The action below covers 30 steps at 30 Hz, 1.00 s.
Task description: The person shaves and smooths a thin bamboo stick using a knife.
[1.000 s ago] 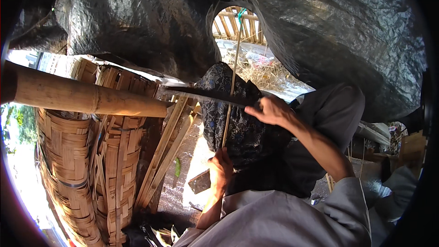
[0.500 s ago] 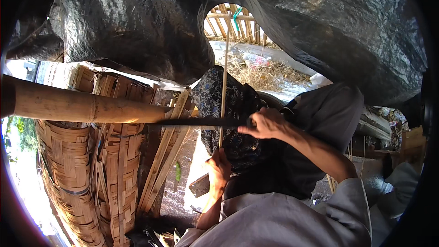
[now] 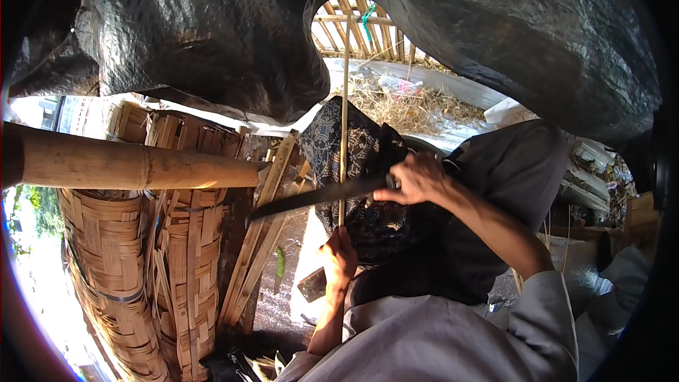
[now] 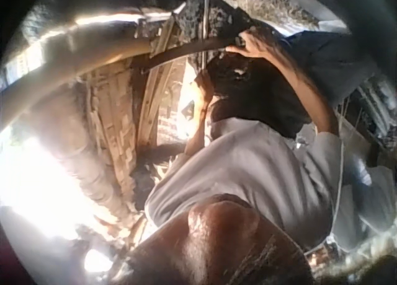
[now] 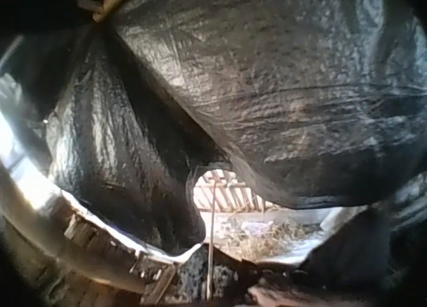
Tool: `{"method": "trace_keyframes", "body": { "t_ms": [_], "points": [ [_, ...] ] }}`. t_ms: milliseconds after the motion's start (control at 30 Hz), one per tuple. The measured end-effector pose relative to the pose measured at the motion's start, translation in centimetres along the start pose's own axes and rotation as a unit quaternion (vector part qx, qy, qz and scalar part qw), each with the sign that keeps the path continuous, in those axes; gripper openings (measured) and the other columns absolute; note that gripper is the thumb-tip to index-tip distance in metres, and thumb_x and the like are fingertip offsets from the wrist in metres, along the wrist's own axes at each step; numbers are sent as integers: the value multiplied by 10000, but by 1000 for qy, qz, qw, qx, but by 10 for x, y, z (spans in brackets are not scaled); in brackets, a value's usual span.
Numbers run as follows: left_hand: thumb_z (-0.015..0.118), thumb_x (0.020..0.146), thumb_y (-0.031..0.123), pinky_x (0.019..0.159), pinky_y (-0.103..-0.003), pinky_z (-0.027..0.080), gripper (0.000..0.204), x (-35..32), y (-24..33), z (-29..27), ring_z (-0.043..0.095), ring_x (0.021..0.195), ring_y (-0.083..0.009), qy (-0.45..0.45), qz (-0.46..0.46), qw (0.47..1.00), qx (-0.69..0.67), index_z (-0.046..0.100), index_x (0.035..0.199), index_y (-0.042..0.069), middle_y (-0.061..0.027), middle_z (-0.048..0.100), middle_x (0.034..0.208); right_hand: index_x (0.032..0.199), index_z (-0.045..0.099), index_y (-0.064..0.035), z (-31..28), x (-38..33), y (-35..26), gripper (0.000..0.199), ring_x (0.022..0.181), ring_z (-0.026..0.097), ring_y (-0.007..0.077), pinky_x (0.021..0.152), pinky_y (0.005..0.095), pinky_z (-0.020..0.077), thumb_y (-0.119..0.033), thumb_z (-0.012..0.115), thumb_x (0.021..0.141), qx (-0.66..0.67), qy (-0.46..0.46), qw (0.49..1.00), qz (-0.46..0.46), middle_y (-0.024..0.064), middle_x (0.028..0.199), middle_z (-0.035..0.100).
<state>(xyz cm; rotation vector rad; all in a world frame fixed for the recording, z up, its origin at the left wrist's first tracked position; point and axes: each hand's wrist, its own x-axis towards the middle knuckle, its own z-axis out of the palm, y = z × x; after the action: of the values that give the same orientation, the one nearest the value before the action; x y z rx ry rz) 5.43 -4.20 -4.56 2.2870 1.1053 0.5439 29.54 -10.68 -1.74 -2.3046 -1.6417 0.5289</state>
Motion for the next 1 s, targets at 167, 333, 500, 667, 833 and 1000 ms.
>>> {"method": "trace_keyframes", "body": {
  "t_ms": [167,333,500,667,833,1000],
  "points": [
    [469,901,182,415,-412,381,288,11,7,-4,525,428,-337,-21,-35,999,-13,544,664,36,-153,509,489,597,623,-67,-2,-4,-6,646,504,596,309,502,403,485,-697,541,710,55,0,996,66,123,469,533],
    [479,901,218,411,-389,384,323,6,6,-10,521,423,-319,-21,-43,999,-12,549,642,38,-160,529,512,576,591,-46,9,-4,3,695,498,593,302,493,406,480,-723,511,709,13,16,1000,7,152,485,536],
    [486,898,225,414,-398,383,327,8,12,-12,524,429,-323,-16,-28,999,-2,555,641,35,-168,529,519,596,600,-23,7,-3,10,724,444,566,281,450,390,465,-730,503,714,125,31,989,75,155,455,521],
    [478,903,209,419,-386,385,323,10,5,-15,528,427,-307,-35,-40,999,0,560,656,18,-168,532,522,593,604,-14,22,-4,12,757,521,605,324,505,403,495,-754,484,698,23,31,999,-25,161,483,542],
    [460,905,197,438,-344,365,331,17,23,-33,478,427,-228,-144,-164,968,-125,544,651,2,-136,509,510,565,570,-38,12,-6,3,624,487,578,300,472,394,466,-642,588,721,97,57,990,81,130,493,546],
    [544,774,-21,448,-334,393,209,16,-13,-20,520,522,-239,-151,108,982,-37,540,983,-30,-117,530,634,579,605,-43,12,-25,-17,697,553,622,323,534,412,508,-718,498,714,36,-43,997,-44,156,521,575]
  ]
}}
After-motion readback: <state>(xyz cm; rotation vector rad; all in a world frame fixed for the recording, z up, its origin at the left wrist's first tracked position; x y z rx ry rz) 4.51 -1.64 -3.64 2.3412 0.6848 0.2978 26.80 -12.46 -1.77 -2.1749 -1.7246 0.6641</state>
